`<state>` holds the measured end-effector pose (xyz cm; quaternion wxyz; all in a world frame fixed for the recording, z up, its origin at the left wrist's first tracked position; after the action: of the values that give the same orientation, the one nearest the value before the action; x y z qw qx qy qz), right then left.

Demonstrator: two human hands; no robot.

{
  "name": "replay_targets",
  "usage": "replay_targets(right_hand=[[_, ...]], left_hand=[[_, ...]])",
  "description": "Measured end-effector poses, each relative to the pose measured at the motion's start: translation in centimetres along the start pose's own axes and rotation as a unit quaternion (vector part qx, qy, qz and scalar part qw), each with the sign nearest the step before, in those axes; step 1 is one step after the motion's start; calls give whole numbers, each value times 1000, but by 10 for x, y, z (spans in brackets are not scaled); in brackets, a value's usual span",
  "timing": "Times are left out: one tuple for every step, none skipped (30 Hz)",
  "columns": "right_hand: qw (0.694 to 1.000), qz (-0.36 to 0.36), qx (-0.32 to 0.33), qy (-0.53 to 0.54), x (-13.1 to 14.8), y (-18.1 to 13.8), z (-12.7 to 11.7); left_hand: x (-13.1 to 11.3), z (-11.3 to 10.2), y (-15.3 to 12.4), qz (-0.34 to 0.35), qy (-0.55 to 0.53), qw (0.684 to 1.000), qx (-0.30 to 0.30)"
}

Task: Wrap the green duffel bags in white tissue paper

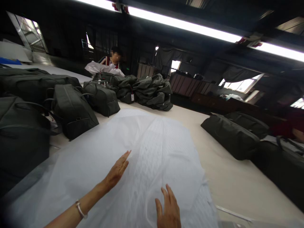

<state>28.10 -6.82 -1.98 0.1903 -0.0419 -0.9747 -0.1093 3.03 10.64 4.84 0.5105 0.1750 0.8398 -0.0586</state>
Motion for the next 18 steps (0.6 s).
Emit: replay_targets(right_hand=[[998,-29,-38,-46,10,9,2],[993,-57,-61,-86,21,16,8],[988,-87,-65,-113,32,20,19],[983,-119,-56,-129,43,23,33],[979,-149,-43,-136,51,24,46],[974,-179,-29,-137,58,22,57],[969,-206,-17,-135,63,19,67],[965,-229,-7,-131,66,16,74],[962,-243,1,-127,67,13,78],[960,-250,7,-122,67,10,79],[960,-254,17,-115,67,10,78],[962,-252,30,-106,67,11,75],[965,-241,44,-94,66,14,70],[969,-227,63,-78,66,19,65],[973,-207,81,-59,66,26,58],[979,-179,91,-41,64,36,49],[985,-146,89,-27,62,46,40],[990,-114,78,-22,58,57,30]], left_hand=[[-4,13,-1,35,89,995,21],[-4,25,-3,63,163,984,40],[-2,37,-5,84,224,969,58],[2,47,-6,98,272,954,73],[7,56,-7,107,308,941,87],[12,63,-8,113,334,931,98],[17,69,-8,119,351,923,106],[21,72,-8,124,362,917,108],[23,74,-8,129,369,914,106],[25,75,-7,132,374,913,102],[28,74,-7,131,378,912,96],[30,72,-7,127,382,911,90],[33,70,-8,124,386,910,86],[36,66,-11,121,389,909,84],[39,62,-15,119,394,908,81],[43,57,-22,117,400,906,80],[48,51,-30,115,407,903,78],[53,45,-39,110,417,899,76]])
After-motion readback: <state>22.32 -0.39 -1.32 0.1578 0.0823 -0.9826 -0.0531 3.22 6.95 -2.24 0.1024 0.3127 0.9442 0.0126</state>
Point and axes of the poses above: each hand's wrist, its own y-axis towards the middle knuckle, its own z-axis out of the palm, x = y × z, the point moved 10 cm from there along y, towards the middle knuckle, and after that the axes turned 8 degrees about -z, right-handed, at the moved point
